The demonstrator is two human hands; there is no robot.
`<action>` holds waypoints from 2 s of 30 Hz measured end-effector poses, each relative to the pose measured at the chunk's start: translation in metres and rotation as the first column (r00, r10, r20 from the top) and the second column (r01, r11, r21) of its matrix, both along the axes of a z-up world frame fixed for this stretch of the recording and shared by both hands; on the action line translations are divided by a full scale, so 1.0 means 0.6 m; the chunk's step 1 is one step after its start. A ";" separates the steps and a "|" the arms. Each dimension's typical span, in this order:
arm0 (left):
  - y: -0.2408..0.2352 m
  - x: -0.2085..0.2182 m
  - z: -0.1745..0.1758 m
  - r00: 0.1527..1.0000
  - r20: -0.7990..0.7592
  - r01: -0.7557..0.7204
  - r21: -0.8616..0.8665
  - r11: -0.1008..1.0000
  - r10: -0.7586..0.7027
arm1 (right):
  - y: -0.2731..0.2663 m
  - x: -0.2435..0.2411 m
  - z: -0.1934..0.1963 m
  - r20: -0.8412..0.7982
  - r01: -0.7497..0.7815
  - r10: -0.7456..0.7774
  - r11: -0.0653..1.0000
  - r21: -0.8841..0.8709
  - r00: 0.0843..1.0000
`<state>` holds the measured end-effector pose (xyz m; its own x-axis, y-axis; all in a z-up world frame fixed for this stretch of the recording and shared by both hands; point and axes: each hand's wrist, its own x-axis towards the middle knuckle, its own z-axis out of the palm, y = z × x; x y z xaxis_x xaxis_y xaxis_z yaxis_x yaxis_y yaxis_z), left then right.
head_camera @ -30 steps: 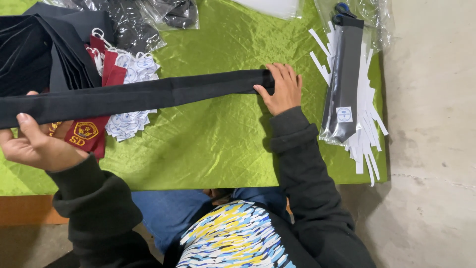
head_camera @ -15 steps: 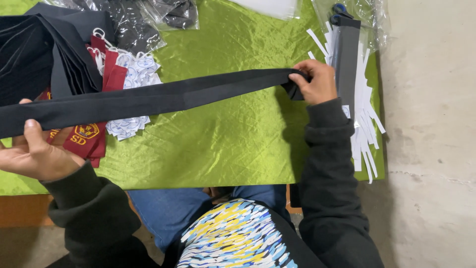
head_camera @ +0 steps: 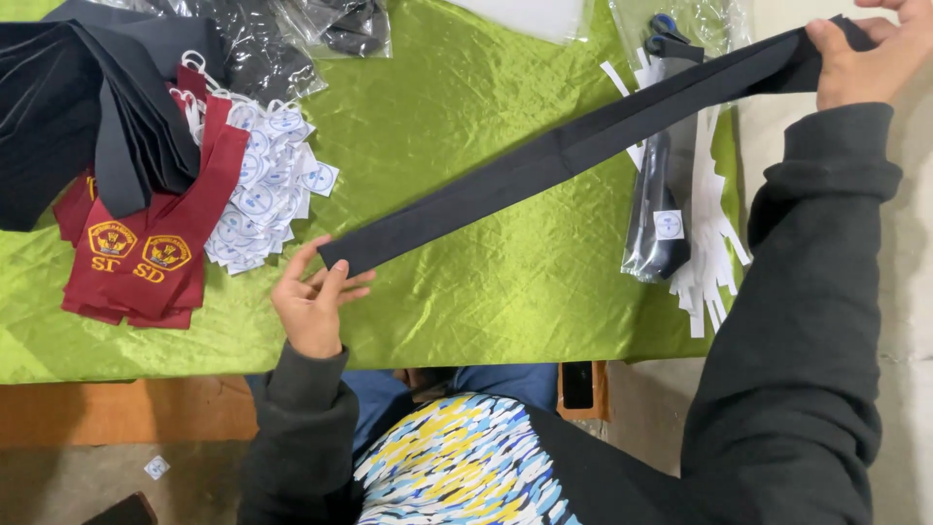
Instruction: Folding a black school tie, applying a label, and inserting it into a plastic sleeve for packaging.
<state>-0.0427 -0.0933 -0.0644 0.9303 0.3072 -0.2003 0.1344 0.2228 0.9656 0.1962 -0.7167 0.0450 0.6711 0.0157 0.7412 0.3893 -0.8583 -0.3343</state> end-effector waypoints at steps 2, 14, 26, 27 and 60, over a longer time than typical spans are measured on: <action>0.004 -0.001 -0.008 1.000 0.007 0.016 0.060 0.998 -0.017 | 0.001 0.006 -0.023 -0.028 0.057 -0.057 0.998 0.002 0.998; 0.014 -0.013 -0.040 0.998 0.061 0.011 0.348 0.937 -0.035 | 0.196 -0.025 -0.087 -0.149 0.168 -0.220 0.938 -0.302 0.964; 0.019 -0.015 -0.071 0.979 0.192 -0.014 0.376 0.927 -0.063 | 0.738 -0.356 -0.190 -0.618 -0.725 0.477 0.649 -0.233 0.625; 0.017 -0.013 -0.069 0.980 0.191 -0.015 0.374 0.927 -0.061 | 0.745 -0.360 -0.208 -0.643 -0.725 0.427 0.618 -0.305 0.635; 0.015 -0.009 -0.062 0.981 0.178 -0.005 0.439 0.899 -0.082 | 0.267 -0.353 -0.300 -0.135 0.253 -0.416 0.747 -0.615 0.899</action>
